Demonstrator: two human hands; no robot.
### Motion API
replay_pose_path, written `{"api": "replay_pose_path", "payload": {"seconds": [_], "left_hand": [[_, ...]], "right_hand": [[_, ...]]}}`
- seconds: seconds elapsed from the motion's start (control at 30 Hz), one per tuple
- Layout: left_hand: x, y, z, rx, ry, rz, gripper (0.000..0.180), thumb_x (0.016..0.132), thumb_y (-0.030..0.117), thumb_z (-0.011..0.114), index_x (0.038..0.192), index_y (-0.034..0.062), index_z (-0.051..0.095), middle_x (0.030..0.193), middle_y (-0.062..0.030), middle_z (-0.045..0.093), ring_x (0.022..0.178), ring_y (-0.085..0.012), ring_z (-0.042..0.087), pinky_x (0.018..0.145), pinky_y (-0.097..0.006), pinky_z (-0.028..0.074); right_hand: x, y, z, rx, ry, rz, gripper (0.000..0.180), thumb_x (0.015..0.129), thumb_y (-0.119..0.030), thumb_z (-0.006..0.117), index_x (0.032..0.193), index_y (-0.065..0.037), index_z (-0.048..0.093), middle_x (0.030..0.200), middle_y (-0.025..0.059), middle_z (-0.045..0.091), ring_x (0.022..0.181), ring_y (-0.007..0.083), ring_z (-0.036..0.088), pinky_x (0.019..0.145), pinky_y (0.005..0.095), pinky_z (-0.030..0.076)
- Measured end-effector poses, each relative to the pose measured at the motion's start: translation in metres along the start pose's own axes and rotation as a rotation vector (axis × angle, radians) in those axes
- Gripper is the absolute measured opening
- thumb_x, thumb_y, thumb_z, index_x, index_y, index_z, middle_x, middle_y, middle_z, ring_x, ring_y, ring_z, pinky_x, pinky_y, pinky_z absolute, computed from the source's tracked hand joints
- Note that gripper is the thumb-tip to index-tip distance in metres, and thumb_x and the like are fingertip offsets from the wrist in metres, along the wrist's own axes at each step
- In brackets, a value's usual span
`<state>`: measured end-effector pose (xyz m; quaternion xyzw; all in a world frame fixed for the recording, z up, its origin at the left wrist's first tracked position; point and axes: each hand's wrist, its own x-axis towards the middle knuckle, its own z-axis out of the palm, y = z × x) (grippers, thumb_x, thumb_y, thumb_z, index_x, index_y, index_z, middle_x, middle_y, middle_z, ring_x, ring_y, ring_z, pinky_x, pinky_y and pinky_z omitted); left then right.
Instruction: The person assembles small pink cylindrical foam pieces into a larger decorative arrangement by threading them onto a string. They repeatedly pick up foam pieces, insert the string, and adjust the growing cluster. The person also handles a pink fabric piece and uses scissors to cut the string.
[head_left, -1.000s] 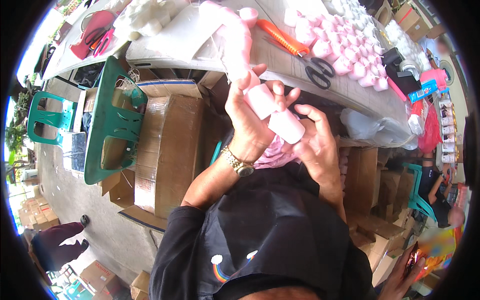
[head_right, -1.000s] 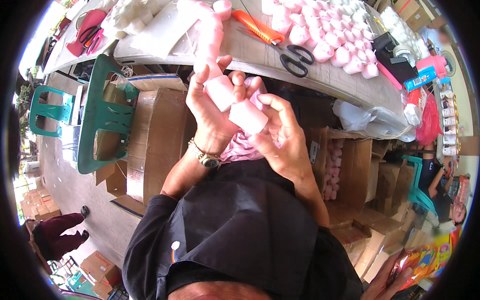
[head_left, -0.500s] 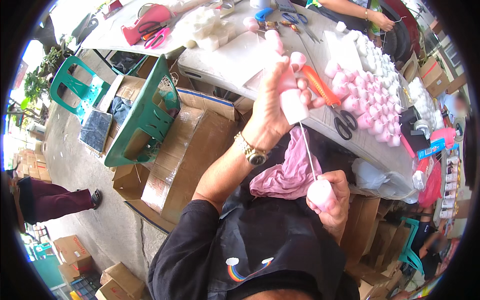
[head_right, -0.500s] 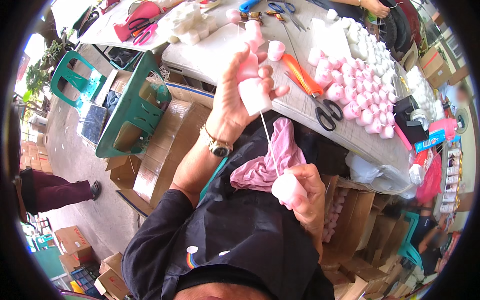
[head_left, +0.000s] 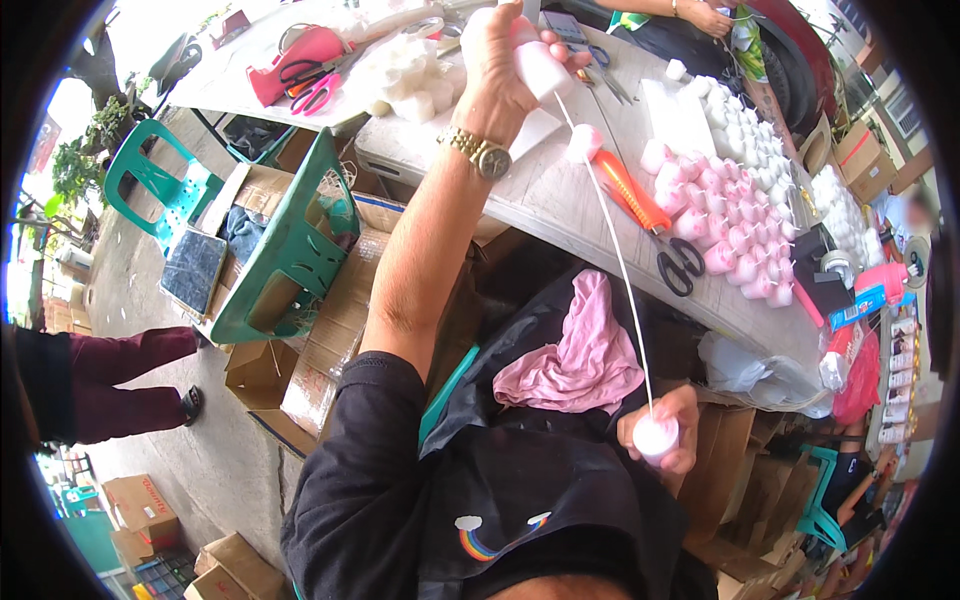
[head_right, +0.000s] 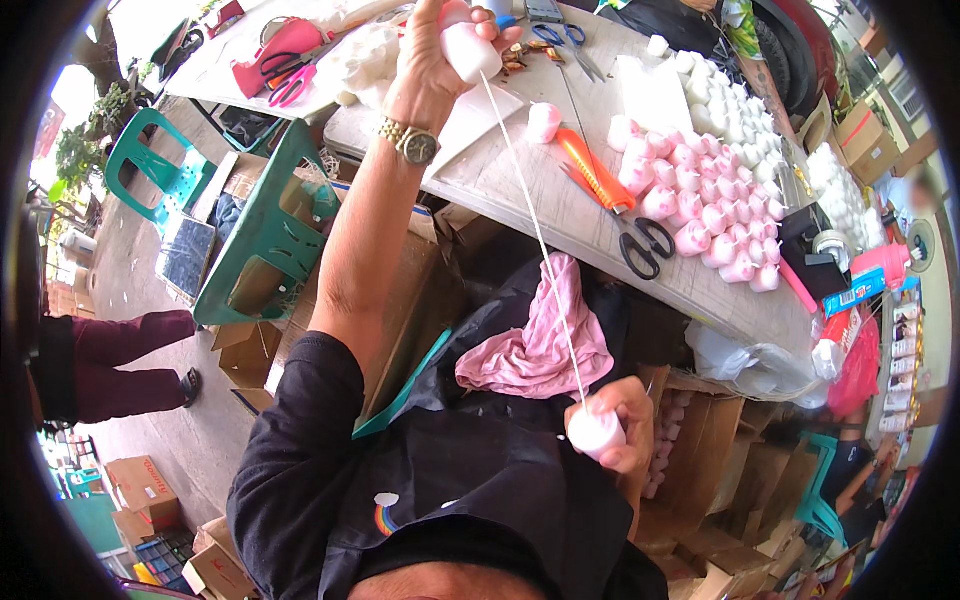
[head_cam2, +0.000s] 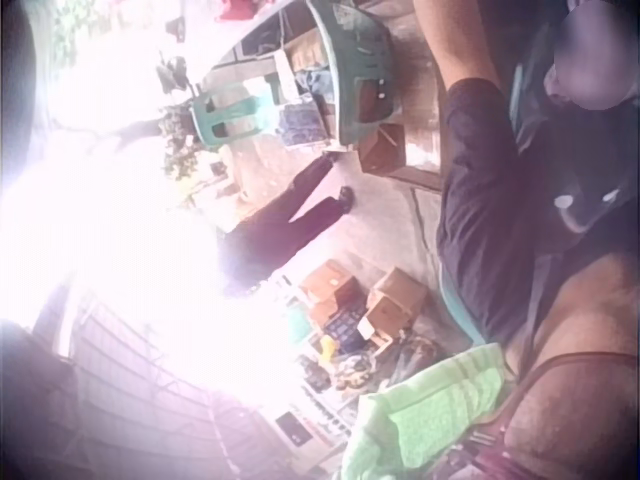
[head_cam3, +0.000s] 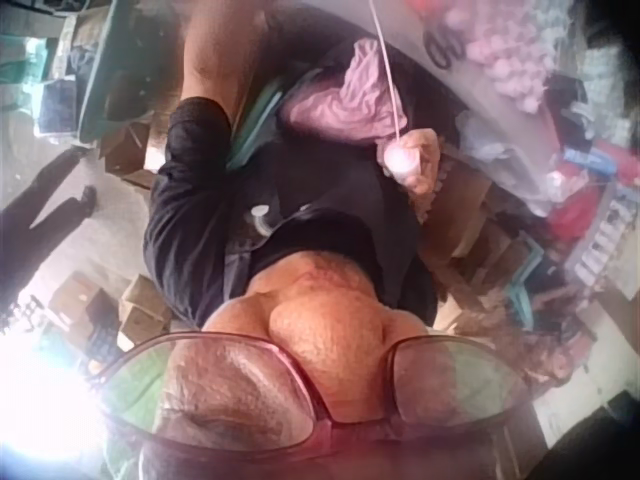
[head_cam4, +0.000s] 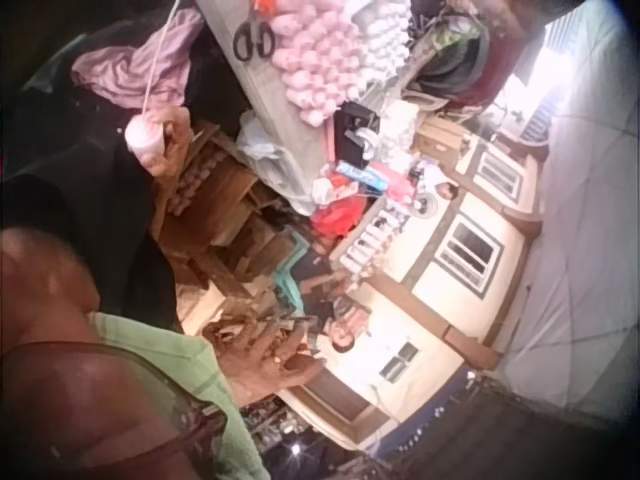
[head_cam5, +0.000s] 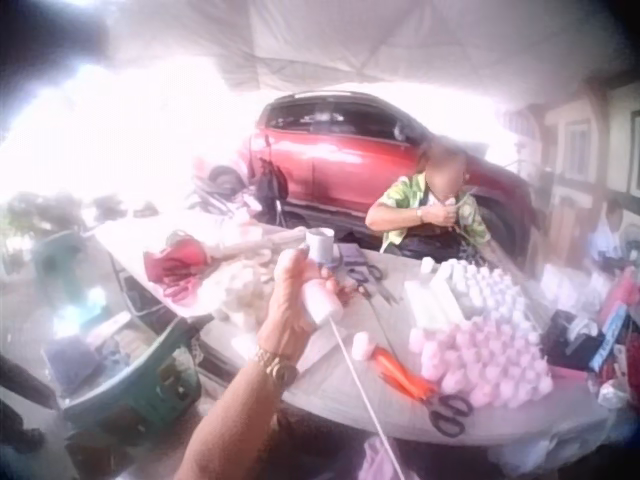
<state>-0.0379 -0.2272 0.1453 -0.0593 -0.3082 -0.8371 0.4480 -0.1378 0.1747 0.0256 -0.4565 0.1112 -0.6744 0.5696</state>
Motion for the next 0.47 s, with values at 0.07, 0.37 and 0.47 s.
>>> {"api": "replay_pose_path", "payload": {"seconds": [0.07, 0.37, 0.47], "left_hand": [[0.022, 0.011, -0.011, 0.133, 0.033, 0.017, 0.044, 0.088, 0.048, 0.057, 0.099, 0.0058, 0.058, 0.065, -0.0034, 0.056, 0.054, -0.0179, 0.057, 0.065, -0.043, 0.057], [0.034, -0.005, -0.118, 1.038, 0.228, 0.125, 0.040, 0.089, 0.031, 0.062, 0.113, 0.0023, 0.048, 0.076, -0.0126, 0.062, 0.061, -0.0266, 0.063, 0.052, -0.044, 0.055], [0.025, -0.020, -0.178, 1.876, -0.138, 0.458, 0.052, 0.089, 0.032, 0.063, 0.128, 0.0041, 0.042, 0.083, -0.0147, 0.065, 0.065, -0.0283, 0.064, 0.053, -0.045, 0.055]], "right_hand": [[-0.009, 0.002, -0.010, 0.036, -0.090, 0.005, 0.054, 0.074, -0.005, 0.075, 0.116, 0.004, 0.042, 0.087, 0.0180, 0.058, 0.057, 0.0164, 0.056, 0.050, 0.0328, 0.041], [-0.032, -0.006, -0.006, -0.239, 0.295, 0.308, 0.057, 0.075, -0.031, 0.075, 0.112, 0.002, 0.047, 0.078, 0.0123, 0.062, 0.061, 0.0136, 0.060, 0.052, 0.0251, 0.046], [-0.029, -0.012, 0.010, -0.293, 0.443, 0.319, 0.061, 0.074, -0.038, 0.075, 0.110, 0.002, 0.048, 0.081, 0.0125, 0.063, 0.060, 0.0136, 0.060, 0.052, 0.0239, 0.046]]}}
